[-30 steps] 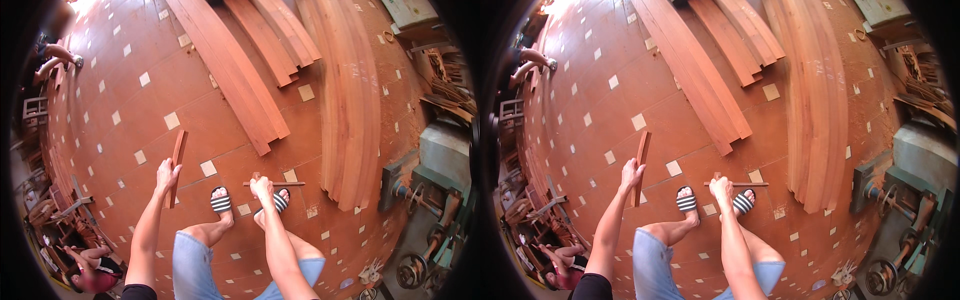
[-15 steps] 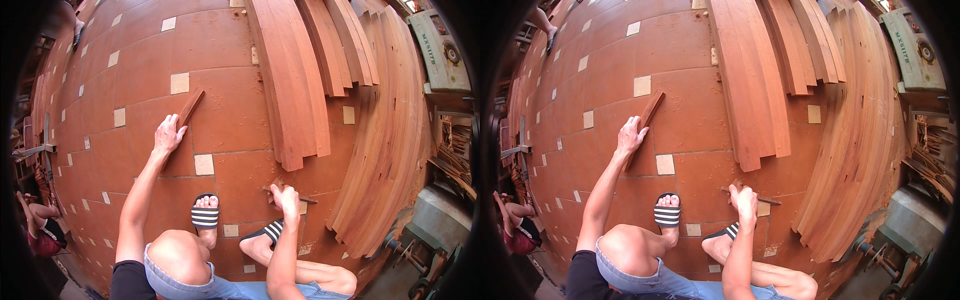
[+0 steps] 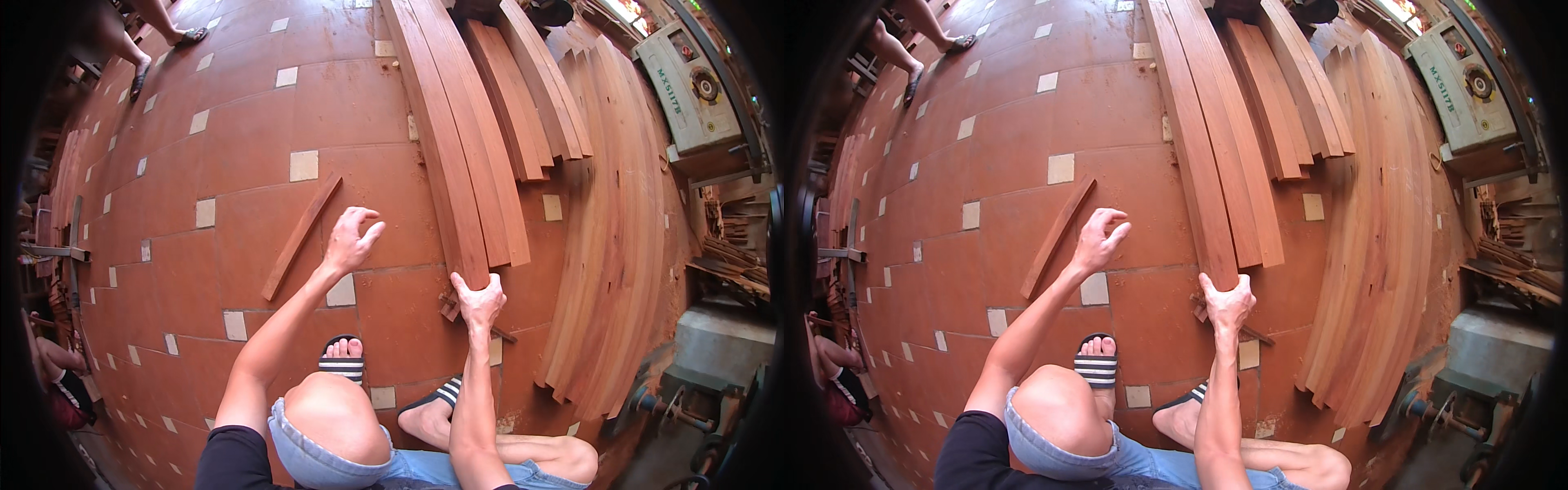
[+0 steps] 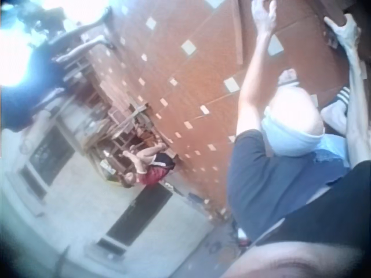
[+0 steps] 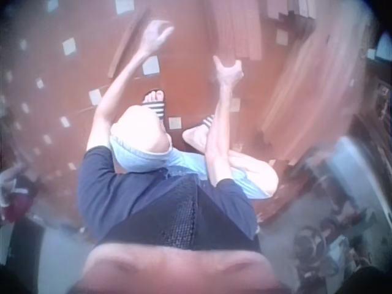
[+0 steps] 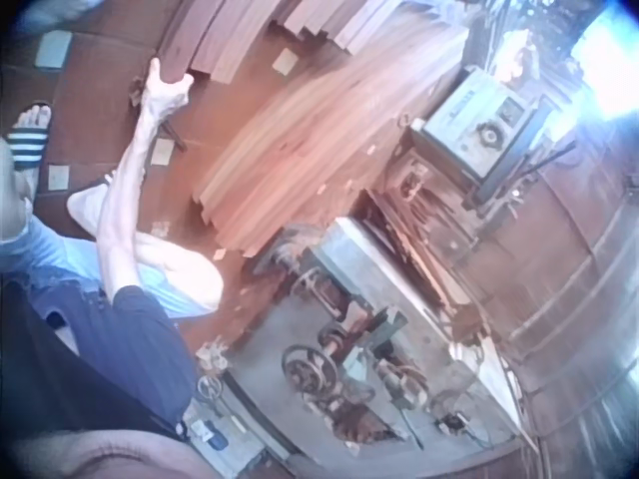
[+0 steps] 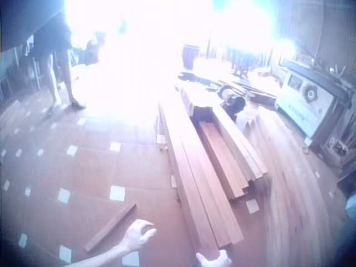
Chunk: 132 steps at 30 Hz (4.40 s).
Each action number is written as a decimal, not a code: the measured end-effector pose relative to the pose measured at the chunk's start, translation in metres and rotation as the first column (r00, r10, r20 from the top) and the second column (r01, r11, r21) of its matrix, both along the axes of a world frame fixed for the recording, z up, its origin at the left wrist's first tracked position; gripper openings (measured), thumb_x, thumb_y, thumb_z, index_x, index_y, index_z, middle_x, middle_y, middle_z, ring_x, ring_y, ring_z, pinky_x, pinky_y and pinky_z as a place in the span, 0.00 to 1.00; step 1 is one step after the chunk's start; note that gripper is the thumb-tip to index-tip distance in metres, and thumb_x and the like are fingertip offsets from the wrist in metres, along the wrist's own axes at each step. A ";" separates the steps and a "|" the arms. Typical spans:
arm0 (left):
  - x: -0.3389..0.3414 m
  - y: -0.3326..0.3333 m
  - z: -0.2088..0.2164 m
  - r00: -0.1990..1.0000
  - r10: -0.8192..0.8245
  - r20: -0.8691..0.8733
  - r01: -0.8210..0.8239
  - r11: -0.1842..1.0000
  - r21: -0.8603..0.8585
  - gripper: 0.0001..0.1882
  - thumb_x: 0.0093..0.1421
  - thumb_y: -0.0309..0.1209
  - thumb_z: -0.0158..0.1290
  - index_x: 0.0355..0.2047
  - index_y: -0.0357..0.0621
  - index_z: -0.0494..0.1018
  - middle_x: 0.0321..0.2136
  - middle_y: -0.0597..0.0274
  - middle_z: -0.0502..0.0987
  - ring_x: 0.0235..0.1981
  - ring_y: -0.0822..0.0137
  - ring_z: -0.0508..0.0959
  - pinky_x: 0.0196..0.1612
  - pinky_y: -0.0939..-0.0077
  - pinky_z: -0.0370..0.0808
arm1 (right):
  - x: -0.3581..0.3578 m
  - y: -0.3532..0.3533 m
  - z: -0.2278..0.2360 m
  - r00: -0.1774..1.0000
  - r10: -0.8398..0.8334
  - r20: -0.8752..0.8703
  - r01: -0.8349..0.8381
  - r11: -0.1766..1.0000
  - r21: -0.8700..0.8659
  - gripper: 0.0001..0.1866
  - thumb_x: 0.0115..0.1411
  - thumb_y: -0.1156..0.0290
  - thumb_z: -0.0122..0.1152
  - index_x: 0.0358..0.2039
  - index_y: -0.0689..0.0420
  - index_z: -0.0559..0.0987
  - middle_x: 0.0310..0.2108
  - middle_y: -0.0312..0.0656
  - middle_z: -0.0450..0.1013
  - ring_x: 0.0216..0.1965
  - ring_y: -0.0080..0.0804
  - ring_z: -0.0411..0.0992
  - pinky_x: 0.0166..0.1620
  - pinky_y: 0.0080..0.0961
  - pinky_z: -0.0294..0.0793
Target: The person adjusts a circular saw blade on a table saw using a wrench, then walks around the workshop, picks up a wooden piece, and sands it with sandpaper while sitting on the floor.
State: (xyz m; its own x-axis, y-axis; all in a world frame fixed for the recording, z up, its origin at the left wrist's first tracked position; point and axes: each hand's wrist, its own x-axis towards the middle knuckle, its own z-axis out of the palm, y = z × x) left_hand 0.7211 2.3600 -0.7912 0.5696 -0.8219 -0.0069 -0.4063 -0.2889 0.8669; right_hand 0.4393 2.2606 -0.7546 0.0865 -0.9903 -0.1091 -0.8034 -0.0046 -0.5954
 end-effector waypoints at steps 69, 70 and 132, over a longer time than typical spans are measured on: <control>-0.070 -0.014 0.141 -0.019 -0.223 -0.975 -0.191 0.958 -0.215 0.42 0.67 0.68 0.42 0.60 0.40 0.66 0.51 0.50 0.77 0.52 0.59 0.80 0.57 0.57 0.81 | 0.045 0.027 0.164 0.363 0.002 0.932 -0.630 0.737 0.244 0.34 0.63 0.72 0.50 0.71 0.56 0.61 0.65 0.39 0.64 0.63 0.30 0.63 0.68 0.28 0.56; -0.069 -0.012 0.138 -0.043 -0.247 -0.968 -0.174 0.956 -0.236 0.42 0.68 0.68 0.44 0.61 0.40 0.65 0.52 0.51 0.76 0.52 0.59 0.80 0.58 0.57 0.80 | 0.039 0.028 0.161 0.320 -0.045 0.946 -0.647 0.720 0.252 0.32 0.64 0.71 0.52 0.69 0.55 0.62 0.64 0.39 0.64 0.62 0.30 0.64 0.67 0.28 0.57; -0.072 -0.015 0.158 -0.020 -0.125 -0.992 -0.271 0.956 -0.115 0.38 0.67 0.66 0.46 0.58 0.43 0.69 0.47 0.56 0.79 0.48 0.64 0.82 0.52 0.64 0.83 | 0.091 0.010 0.204 0.614 -0.049 0.788 -0.569 0.665 0.484 0.47 0.73 0.37 0.43 0.70 0.72 0.60 0.69 0.46 0.61 0.70 0.28 0.54 0.73 0.26 0.47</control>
